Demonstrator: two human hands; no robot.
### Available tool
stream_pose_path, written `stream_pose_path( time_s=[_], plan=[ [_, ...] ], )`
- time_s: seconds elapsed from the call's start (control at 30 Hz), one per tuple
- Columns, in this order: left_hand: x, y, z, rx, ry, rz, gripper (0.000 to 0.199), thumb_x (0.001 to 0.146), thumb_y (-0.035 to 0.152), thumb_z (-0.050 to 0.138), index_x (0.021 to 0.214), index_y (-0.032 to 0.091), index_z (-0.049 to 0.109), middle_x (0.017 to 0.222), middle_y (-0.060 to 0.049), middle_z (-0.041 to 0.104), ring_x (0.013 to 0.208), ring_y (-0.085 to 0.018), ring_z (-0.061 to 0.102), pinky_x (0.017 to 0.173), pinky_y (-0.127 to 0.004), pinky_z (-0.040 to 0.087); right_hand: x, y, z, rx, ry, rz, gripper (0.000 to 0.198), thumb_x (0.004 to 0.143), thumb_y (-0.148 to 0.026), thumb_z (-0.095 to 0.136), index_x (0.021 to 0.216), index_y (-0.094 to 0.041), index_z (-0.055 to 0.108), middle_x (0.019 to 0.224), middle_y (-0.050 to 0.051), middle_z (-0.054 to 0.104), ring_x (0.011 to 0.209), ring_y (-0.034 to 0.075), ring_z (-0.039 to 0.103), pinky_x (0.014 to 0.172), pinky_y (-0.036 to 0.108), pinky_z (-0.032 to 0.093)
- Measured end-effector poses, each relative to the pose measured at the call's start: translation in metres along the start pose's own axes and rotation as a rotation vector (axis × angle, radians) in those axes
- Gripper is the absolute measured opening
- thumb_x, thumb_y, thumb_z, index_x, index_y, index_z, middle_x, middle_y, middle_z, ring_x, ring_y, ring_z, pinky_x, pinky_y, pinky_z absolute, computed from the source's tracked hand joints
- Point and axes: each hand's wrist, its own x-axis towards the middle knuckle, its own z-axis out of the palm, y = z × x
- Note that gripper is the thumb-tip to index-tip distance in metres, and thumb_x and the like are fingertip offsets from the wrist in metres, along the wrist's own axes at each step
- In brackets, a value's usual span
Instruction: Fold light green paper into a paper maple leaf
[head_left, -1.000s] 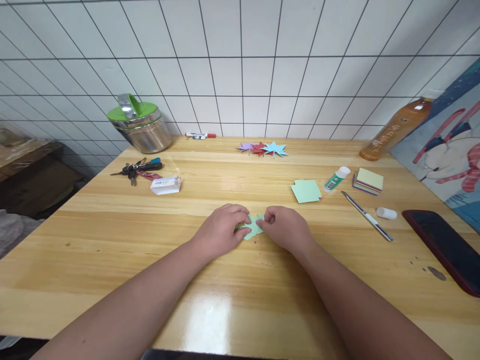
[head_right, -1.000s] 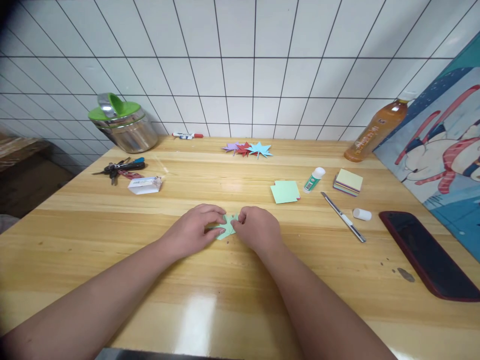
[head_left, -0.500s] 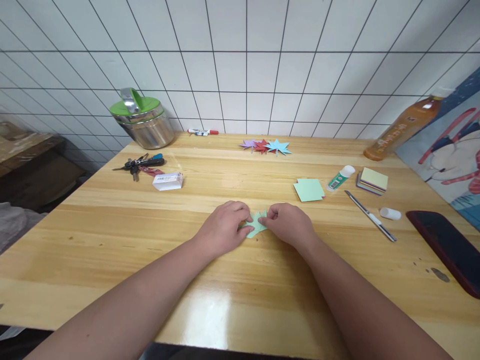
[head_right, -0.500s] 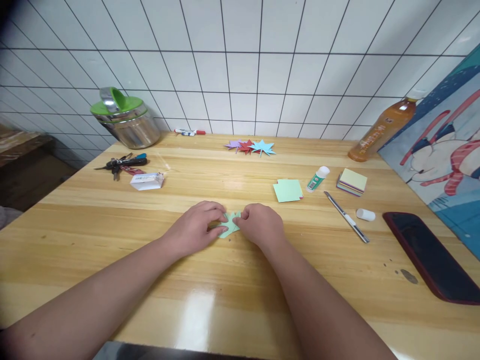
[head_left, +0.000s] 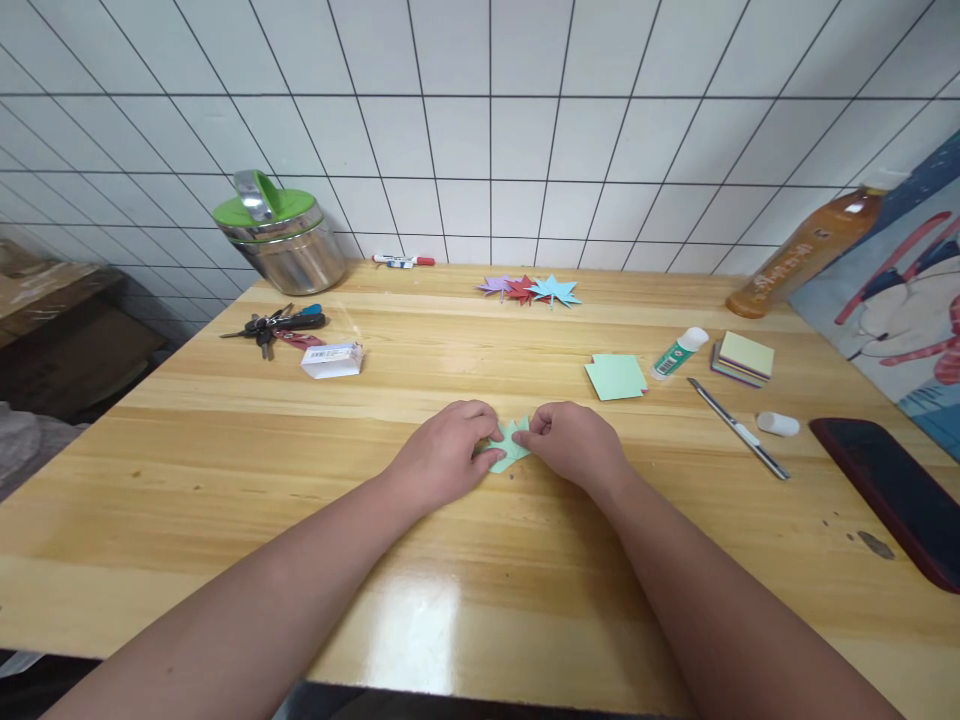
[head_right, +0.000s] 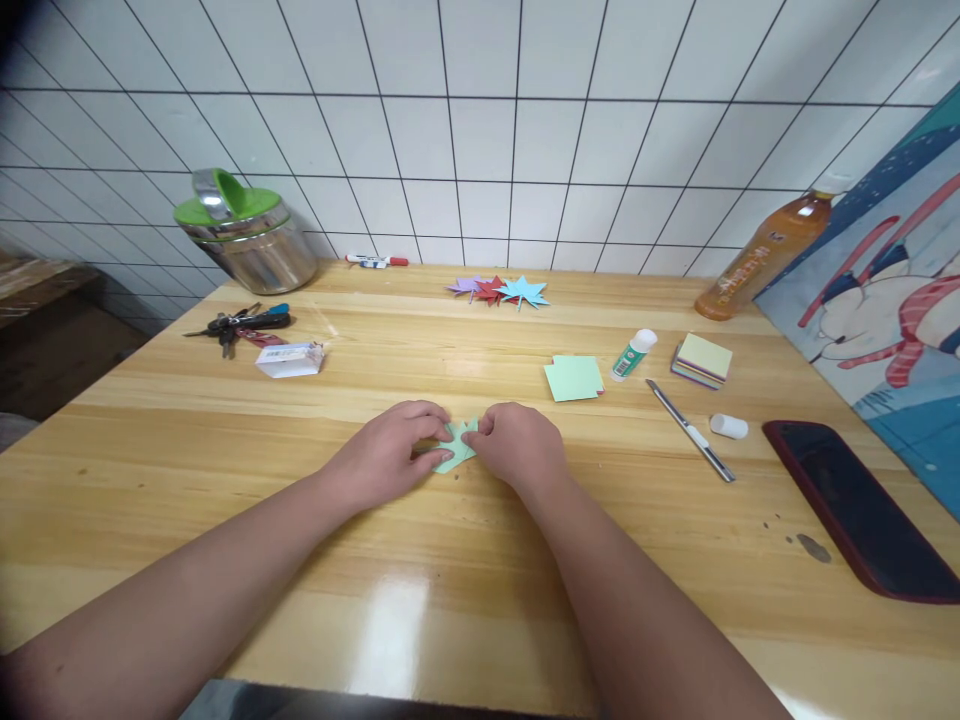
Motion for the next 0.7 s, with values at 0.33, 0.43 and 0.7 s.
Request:
stream_pose_path(
  time_s=[0.33,0.43,0.7],
  plan=[
    [0.0012,0.0042,-0.0018,-0.001,-0.002,0.026,0.012,0.076,0.018,0.056,0.088,0.020,0.055,0.091,-0.004,0.057,0.088,-0.020,0.053,0.079,-0.035,0.044,0.0000,0.0000,0.0011,-0.027,0.020,-0.011,0.022,0.068,-0.047,0.059,0.064,-0.025,0.062,0.064,-0.002,0.062,0.059,0.014,0.053,0.048,0.024,0.028],
    [0.0013,0.0047,-0.0025,0.002,-0.017,0.045,0.015,0.077,0.018,0.054,0.092,0.021,0.057,0.093,-0.005,0.057,0.091,-0.020,0.053,0.081,-0.036,0.043,-0.0001,-0.0001,0.0008,-0.034,0.021,-0.010,0.022,0.068,-0.047,0.059,0.065,-0.025,0.062,0.065,-0.002,0.063,0.060,0.014,0.054,0.048,0.024,0.028],
    [0.0000,0.0022,-0.0020,0.045,-0.051,0.084,0.021,0.081,0.018,0.049,0.098,0.024,0.061,0.095,-0.005,0.059,0.093,-0.020,0.054,0.082,-0.035,0.043,-0.0007,0.0006,0.0019,-0.020,0.019,-0.021,0.022,0.069,-0.047,0.059,0.068,-0.025,0.064,0.066,-0.002,0.063,0.062,0.014,0.055,0.048,0.023,0.029]
  ],
)
